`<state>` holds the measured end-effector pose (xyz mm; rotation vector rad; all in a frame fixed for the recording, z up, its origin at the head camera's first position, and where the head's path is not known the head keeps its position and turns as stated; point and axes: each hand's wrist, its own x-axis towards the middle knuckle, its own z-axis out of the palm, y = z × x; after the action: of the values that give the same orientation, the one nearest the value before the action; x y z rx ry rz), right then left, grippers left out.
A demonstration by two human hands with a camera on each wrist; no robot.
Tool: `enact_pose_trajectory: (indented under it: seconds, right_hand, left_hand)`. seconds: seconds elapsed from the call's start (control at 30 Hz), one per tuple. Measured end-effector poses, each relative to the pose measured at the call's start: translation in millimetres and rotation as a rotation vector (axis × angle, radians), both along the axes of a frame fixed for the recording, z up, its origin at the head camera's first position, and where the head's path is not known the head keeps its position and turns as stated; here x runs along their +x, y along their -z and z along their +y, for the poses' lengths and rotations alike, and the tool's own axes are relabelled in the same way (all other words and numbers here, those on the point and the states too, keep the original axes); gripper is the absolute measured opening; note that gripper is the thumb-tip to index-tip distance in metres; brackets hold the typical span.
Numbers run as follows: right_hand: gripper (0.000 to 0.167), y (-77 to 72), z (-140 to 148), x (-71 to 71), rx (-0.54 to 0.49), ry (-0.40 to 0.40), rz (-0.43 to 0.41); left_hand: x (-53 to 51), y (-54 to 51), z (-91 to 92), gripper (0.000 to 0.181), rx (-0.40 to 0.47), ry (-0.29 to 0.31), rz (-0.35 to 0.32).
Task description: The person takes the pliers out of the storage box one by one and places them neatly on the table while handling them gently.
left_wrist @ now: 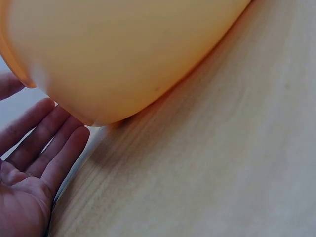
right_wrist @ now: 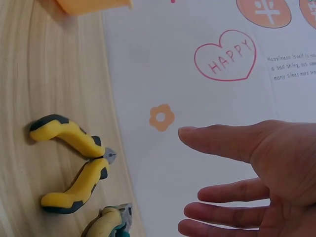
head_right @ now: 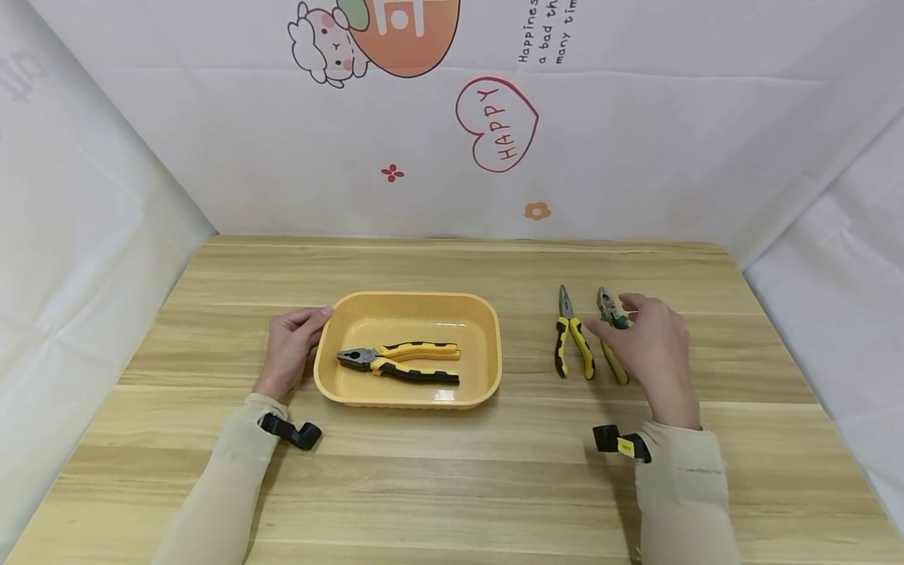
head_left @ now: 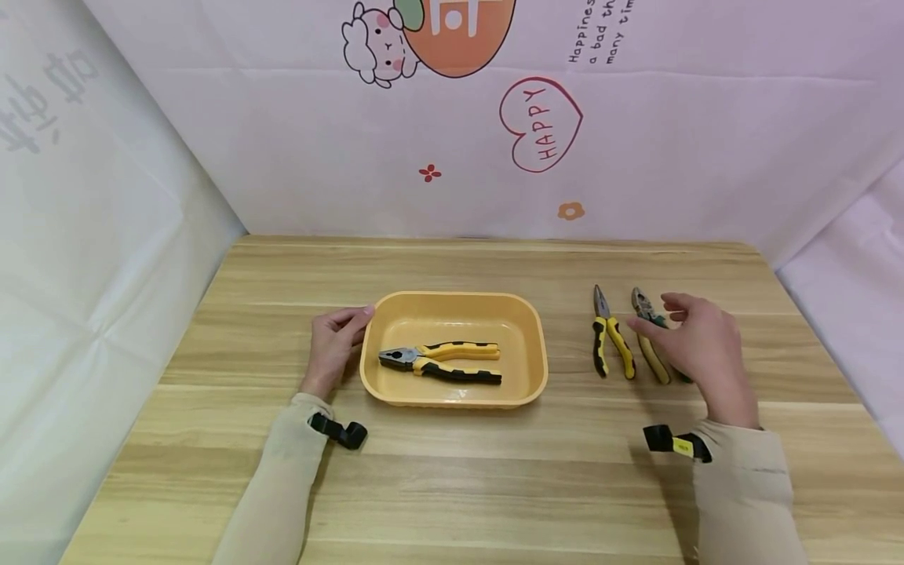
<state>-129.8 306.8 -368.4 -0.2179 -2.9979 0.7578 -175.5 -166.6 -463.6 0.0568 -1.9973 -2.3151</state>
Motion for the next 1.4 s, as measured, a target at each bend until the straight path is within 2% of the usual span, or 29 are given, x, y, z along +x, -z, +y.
enact_pose_trajectory:
  seconds: [0.3,0.53,0.83,1.2,1.4]
  right_hand:
    - [0.081,-11.4,-11,5.3,-0.031,-0.05,0.053]
    - [0.08,-17.8,-18,8.6,-0.104,-0.093,0.067]
    - [0.082,-25.1,-26,13.0,-0.166,-0.119,0.064]
    - [0.082,-34.9,-42,21.4,-0.263,-0.133,0.019]
    - [0.078,-37.4,-52,24.9,-0.267,-0.182,0.038]
  left_hand:
    - [-0.3,0.6,-0.7,0.04,-0.02,0.0,-0.012]
    - [-0.8,0.7,-1.3,0.041,-0.03,0.005,-0.008]
    - [-1.0,0.3,-1.3,0.041,-0.031,0.009,-0.005]
    - [-0.5,-1.1,-1.1,0.041,-0.038,0.009,-0.016]
    - [1.1,-1.8,0.2,0.039,-0.031,0.006,-0.017]
